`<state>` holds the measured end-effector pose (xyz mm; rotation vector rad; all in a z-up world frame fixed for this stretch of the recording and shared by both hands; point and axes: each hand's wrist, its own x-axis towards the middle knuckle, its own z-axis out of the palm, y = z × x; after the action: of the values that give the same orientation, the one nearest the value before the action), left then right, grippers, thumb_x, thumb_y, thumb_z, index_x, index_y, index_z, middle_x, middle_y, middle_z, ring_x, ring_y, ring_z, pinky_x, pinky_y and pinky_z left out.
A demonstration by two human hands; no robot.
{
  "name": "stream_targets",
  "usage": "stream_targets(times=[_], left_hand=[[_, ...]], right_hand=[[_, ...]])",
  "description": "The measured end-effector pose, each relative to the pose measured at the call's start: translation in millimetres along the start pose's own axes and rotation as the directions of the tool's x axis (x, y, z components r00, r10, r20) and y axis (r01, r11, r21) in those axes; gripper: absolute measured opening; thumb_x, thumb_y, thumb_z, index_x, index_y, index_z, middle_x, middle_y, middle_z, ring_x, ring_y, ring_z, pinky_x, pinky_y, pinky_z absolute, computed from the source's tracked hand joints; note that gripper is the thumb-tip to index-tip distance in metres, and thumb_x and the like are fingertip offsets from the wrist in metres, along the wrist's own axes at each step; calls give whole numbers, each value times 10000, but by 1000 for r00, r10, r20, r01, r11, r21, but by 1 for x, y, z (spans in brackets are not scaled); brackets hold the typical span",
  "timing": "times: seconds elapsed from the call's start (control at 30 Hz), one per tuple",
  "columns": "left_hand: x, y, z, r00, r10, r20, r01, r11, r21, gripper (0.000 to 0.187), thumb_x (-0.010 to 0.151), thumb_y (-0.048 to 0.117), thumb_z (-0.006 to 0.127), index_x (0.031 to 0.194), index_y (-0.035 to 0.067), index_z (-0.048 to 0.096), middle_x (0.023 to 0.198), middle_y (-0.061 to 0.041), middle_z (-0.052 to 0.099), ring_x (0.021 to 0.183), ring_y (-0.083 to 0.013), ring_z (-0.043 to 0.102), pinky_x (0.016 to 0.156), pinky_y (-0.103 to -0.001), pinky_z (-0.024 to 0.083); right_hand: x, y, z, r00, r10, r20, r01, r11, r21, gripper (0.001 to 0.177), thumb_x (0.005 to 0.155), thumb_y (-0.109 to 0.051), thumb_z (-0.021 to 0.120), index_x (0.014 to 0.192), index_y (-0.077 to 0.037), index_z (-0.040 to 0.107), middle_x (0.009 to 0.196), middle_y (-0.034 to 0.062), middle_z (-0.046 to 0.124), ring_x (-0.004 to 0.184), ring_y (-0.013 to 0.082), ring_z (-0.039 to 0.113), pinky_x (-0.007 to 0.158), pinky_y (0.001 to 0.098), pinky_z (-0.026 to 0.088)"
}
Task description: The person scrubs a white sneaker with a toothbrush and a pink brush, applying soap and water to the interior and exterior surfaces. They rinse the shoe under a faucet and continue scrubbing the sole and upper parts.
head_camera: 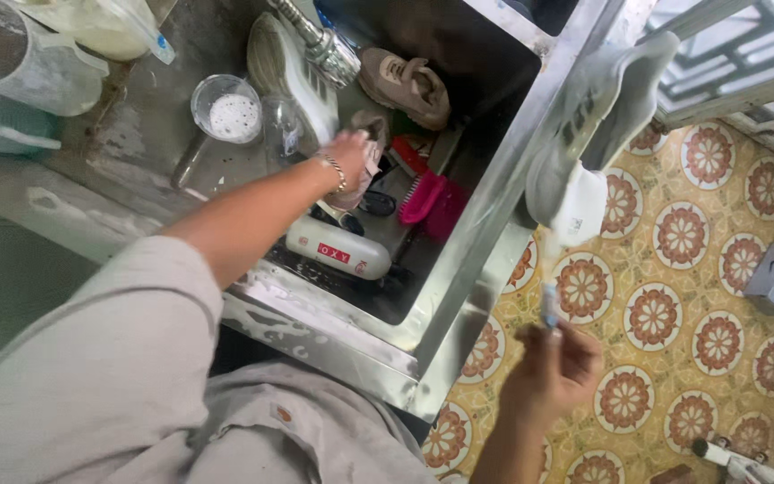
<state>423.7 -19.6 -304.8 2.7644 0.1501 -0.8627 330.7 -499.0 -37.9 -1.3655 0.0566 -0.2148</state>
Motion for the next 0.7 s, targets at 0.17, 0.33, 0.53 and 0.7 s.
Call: stream_targets(times=[0.17, 0.33, 0.53, 0.7], left_hand=[[83, -12, 43, 990, 112, 81, -132, 942, 309, 1295, 1104, 887, 607, 1953, -15, 229, 1994, -256, 340, 1810, -433, 335, 1473, -608, 245], [35, -9, -9, 995, 92, 41, -96, 991, 96, 1327, 1030, 963, 723, 1871, -9, 393, 1849, -222, 527, 1725, -439, 441, 1414, -595, 391], [-67, -5, -103, 996, -88, 19, 81, 794, -602, 707, 1333, 582, 396, 1708, 21, 606, 1552, -168, 533, 1280, -279, 674, 1067, -413, 700], [-16, -52, -72, 950, -300, 81, 304, 952, -37, 1304, 1048, 395, 920, 2009, 164, 70, 2067, -295, -78, 1886, -574, 23, 1533, -710, 143]], right_hand=[[-28, 30, 53, 992, 9, 125, 24, 965, -261, 113, 1204, -61, 825, 1289, -42, 752, 1144, 149, 802, 853, 210, 812, 798, 315, 727], [-34, 53, 63, 958, 53, 281, 92, 873, -479, 116, 1280, -223, 703, 1265, -111, 680, 1046, 59, 736, 803, 115, 679, 759, 255, 570], [-32, 65, 55, 933, 12, 359, 168, 868, -467, 155, 1277, -193, 681, 1379, -77, 668, 1149, 86, 686, 801, 126, 686, 725, 263, 594], [-31, 57, 63, 935, 37, 352, 166, 831, -530, 181, 1264, -268, 688, 1333, -101, 686, 1030, 52, 771, 803, 105, 711, 730, 248, 555]])
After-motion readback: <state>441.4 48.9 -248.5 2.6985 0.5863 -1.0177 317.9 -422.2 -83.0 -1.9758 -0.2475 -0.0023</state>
